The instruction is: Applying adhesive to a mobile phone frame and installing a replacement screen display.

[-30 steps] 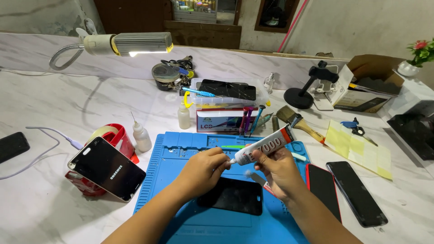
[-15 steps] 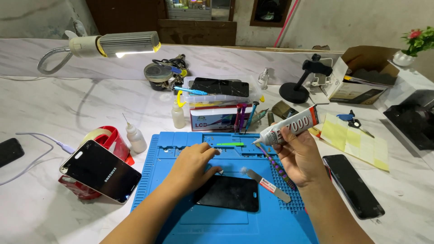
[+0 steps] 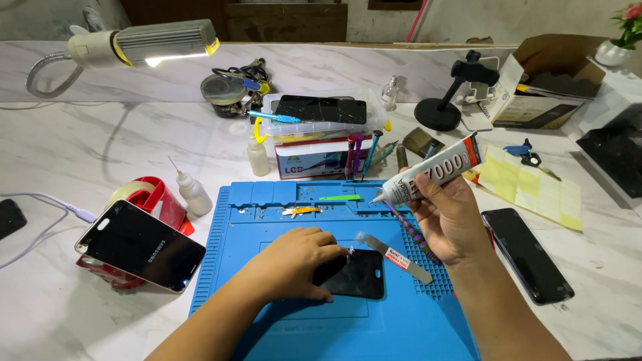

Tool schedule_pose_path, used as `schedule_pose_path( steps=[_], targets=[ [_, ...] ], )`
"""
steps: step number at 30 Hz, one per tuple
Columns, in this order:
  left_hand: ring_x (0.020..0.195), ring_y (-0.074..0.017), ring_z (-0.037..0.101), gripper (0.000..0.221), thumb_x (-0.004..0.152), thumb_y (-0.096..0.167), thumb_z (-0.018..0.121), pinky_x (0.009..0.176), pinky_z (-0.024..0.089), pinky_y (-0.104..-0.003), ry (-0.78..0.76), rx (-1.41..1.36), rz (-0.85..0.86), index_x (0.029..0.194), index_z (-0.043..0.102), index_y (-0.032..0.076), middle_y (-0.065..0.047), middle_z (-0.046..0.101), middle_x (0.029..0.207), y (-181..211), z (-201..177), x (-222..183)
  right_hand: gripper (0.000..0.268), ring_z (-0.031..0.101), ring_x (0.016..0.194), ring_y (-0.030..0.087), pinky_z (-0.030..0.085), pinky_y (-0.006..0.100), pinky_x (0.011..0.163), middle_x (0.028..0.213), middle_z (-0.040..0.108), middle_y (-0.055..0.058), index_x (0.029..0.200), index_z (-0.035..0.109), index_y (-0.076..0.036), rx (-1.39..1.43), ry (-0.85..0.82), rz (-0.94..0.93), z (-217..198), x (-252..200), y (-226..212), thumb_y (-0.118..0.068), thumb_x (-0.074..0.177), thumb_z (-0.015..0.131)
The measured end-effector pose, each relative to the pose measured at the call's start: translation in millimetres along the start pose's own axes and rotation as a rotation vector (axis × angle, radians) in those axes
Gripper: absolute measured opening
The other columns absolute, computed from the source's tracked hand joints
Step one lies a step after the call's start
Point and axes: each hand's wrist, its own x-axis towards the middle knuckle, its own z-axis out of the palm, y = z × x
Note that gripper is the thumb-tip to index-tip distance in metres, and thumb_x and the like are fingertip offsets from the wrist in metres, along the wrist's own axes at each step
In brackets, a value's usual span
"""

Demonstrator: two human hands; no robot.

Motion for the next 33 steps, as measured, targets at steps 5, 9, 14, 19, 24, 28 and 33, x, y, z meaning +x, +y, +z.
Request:
schedule_pose_path(
  steps=[5, 9, 14, 19, 24, 28, 33],
  targets=[
    [0.095, -0.0314, 0.058, 0.078, 0.069, 0.039, 0.091, 0.075, 0.047, -0.045, -0.041, -0.028, -0.032, 0.135, 0.061, 0.012, -0.009, 0.063, 0.108, 6.9, -2.3, 0.8, 0.038, 0.068, 0.103, 0.025, 0.051, 0.030, 0.081, 0.112, 0.074, 0.014, 0.119, 0.056, -0.015, 0.007, 0.016, 0.002, 1.8, -0.6, 0.5, -0.018, 0.086, 0.076],
    [0.106, -0.0348, 0.057, 0.100, 0.070, 0.060, 0.088, 0.083, 0.050, -0.047, 0.068, -0.016, -0.035, 0.147, 0.052, 0.008, -0.014, 0.059, 0.125, 4.7, 0.2, 2.9, 0.036, 0.069, 0.104, 0.026, 0.052, 0.030, 0.080, 0.113, 0.074, 0.015, 0.119, 0.055, -0.015, 0.000, 0.004, -0.005, 0.5, 0.3, 1.3, -0.017, 0.088, 0.074],
    [0.103, -0.0332, 0.059, 0.103, 0.067, 0.054, 0.090, 0.085, 0.045, -0.045, 0.011, 0.001, 0.016, 0.151, 0.049, 0.012, -0.012, 0.067, 0.119, 7.1, 0.2, 3.6, 0.034, 0.069, 0.104, 0.025, 0.054, 0.031, 0.081, 0.109, 0.074, 0.013, 0.116, 0.058, -0.013, -0.006, 0.006, -0.011, 2.1, -1.8, 1.4, -0.015, 0.087, 0.075],
    [0.100, -0.0353, 0.064, 0.098, 0.063, 0.052, 0.090, 0.106, 0.034, -0.055, 0.058, 0.105, 0.044, 0.146, 0.053, 0.015, -0.011, 0.070, 0.110, 14.5, -4.2, 4.6, 0.035, 0.070, 0.103, 0.026, 0.055, 0.032, 0.083, 0.110, 0.075, 0.014, 0.118, 0.057, -0.014, -0.012, 0.001, -0.019, 2.5, -1.7, 1.1, -0.016, 0.087, 0.075],
    [0.098, -0.0387, 0.056, 0.083, 0.070, 0.039, 0.078, 0.088, 0.045, -0.050, 0.136, 0.006, 0.047, 0.145, 0.052, 0.012, -0.017, 0.060, 0.118, 23.3, -18.9, 1.1, 0.039, 0.070, 0.106, 0.028, 0.056, 0.035, 0.087, 0.110, 0.074, 0.015, 0.119, 0.056, -0.014, 0.027, 0.007, -0.021, 2.8, -1.9, 0.0, -0.016, 0.086, 0.075],
    [0.106, -0.0363, 0.053, 0.086, 0.074, 0.031, 0.081, 0.088, 0.050, -0.047, 0.168, -0.141, 0.029, 0.149, 0.044, 0.009, -0.020, 0.054, 0.126, 19.9, -23.2, -0.6, 0.041, 0.067, 0.111, 0.028, 0.054, 0.038, 0.088, 0.111, 0.073, 0.013, 0.120, 0.054, -0.018, 0.093, 0.059, -0.009, 4.9, -5.3, -3.7, -0.015, 0.085, 0.075],
    [0.122, -0.0385, 0.060, 0.094, 0.073, 0.035, 0.074, 0.100, 0.054, -0.051, 0.420, -0.450, -0.064, 0.157, 0.039, 0.011, -0.018, 0.060, 0.135, 4.0, -15.5, -2.5, 0.034, 0.069, 0.090, 0.017, 0.058, 0.025, 0.075, 0.108, 0.072, 0.008, 0.125, 0.054, -0.014, 0.133, 0.042, -0.092, 5.9, -10.8, -5.6, -0.016, 0.096, 0.070]
  ],
)
